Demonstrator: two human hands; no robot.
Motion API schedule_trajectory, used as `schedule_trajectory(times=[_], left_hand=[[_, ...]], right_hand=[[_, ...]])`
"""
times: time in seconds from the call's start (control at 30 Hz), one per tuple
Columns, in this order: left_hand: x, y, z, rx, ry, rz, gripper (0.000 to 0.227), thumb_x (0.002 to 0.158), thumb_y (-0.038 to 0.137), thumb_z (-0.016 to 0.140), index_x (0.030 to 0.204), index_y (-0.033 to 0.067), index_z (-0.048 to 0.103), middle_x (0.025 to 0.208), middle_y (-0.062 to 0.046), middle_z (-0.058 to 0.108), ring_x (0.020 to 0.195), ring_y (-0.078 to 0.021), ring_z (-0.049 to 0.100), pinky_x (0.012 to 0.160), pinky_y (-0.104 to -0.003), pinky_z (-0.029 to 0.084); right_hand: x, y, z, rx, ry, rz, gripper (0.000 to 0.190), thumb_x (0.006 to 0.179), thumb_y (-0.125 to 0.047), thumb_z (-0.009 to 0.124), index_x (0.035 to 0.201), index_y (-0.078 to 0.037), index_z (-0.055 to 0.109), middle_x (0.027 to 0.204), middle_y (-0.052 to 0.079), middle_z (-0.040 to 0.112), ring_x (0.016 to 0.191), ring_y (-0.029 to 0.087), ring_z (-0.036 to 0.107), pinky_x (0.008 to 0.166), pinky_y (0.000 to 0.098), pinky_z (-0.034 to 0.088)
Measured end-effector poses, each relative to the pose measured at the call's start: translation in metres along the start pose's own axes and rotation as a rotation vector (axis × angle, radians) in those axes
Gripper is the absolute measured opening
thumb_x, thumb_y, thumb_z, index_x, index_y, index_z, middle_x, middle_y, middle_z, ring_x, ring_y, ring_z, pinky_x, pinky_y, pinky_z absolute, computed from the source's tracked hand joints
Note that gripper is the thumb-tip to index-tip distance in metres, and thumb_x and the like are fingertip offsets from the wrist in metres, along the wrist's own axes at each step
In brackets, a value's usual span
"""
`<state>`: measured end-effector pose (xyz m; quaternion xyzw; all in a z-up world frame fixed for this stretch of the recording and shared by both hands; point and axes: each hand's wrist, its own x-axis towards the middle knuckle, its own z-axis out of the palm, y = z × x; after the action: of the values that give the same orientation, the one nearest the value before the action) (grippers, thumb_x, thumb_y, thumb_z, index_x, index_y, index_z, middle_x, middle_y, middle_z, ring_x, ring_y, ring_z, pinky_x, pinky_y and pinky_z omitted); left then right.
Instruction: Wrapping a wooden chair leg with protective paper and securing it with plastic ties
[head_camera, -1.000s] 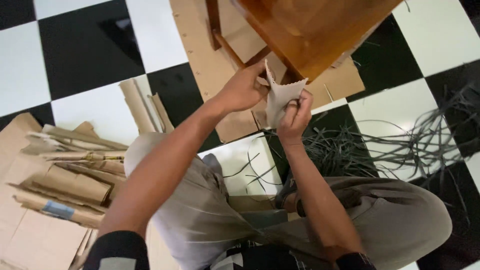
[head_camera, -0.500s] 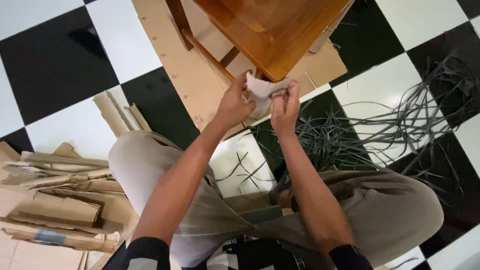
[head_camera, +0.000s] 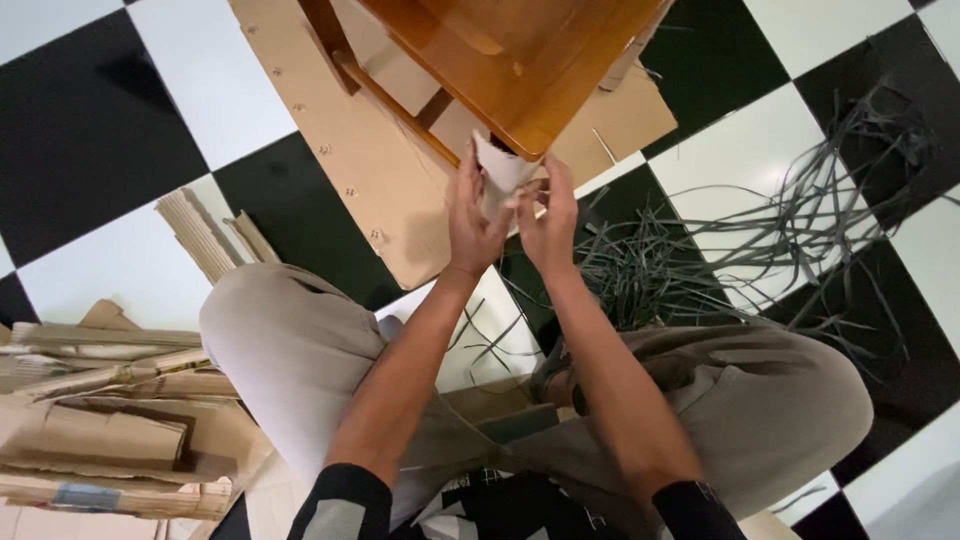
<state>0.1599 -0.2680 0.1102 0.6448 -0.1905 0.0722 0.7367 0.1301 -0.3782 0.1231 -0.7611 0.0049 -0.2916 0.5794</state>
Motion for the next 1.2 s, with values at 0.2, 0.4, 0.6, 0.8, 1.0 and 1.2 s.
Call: schedule_trajectory(times=[0.2,0.4,0.6,0.8,1.0,1.2], left_hand=[[-0.006,-0.043,0.004,0.241,0.098,0.05,0.06,0.099,0.031,0.074,0.146,0.001,0.051,0.127,-0.02,0.062,0.119,-0.04,0.064,0.104,-0.048,0.05],[-0.002,-0.018,0.008,0.208,0.103,0.023,0.049,0.104,0.034,0.066,0.144,0.0068,0.056,0.118,-0.015,0.064,0.107,-0.0279,0.064,0.095,-0.045,0.05],[-0.027,-0.04,0.013,0.217,0.134,-0.036,0.084,0.102,0.051,0.067,0.164,0.0073,0.029,0.163,-0.018,0.04,0.149,-0.0302,0.041,0.12,-0.047,0.033],[-0.055,-0.089,0.011,0.381,0.265,0.046,0.073,0.102,0.052,0.061,0.157,0.0085,0.04,0.154,-0.015,0.044,0.145,-0.0318,0.044,0.123,-0.044,0.031],[-0.066,-0.092,0.013,0.485,0.155,0.049,0.066,0.106,0.036,0.059,0.158,0.0048,0.035,0.155,-0.021,0.04,0.147,-0.0413,0.039,0.123,-0.053,0.029],[-0.089,-0.126,-0.007,0.554,0.29,-0.114,0.051,0.114,0.03,0.039,0.158,0.0048,0.033,0.155,-0.02,0.037,0.145,-0.0414,0.039,0.124,-0.055,0.023]], right_hand=[[-0.014,0.028,0.006,-0.178,0.076,-0.041,0.057,0.095,0.005,0.065,0.149,0.008,0.045,0.131,0.025,0.058,0.08,0.033,0.073,0.069,0.0405,0.063],[-0.025,0.031,0.002,-0.199,-0.034,0.025,0.06,0.097,0.0,0.063,0.153,0.009,0.041,0.129,0.032,0.06,0.085,0.039,0.074,0.062,0.0374,0.06],[-0.036,0.06,-0.021,-0.398,-0.095,-0.07,0.074,0.098,-0.016,0.077,0.158,0.003,0.036,0.136,0.024,0.059,0.111,0.037,0.071,0.082,0.0434,0.064],[-0.059,0.103,-0.054,-0.469,-0.189,0.266,0.027,0.097,-0.03,0.072,0.116,-0.012,0.077,0.081,0.011,0.074,0.072,0.036,0.073,0.06,0.0456,0.055],[-0.12,0.174,-0.084,-0.625,-0.44,0.696,0.041,0.102,-0.035,0.064,0.136,-0.012,0.065,0.121,0.016,0.071,0.102,0.038,0.072,0.078,0.0538,0.063],[-0.131,0.117,-0.057,-0.806,-0.72,0.707,0.095,0.091,-0.027,0.074,0.166,-0.012,0.018,0.169,0.021,0.018,0.132,0.056,0.05,0.1,0.0653,0.055]])
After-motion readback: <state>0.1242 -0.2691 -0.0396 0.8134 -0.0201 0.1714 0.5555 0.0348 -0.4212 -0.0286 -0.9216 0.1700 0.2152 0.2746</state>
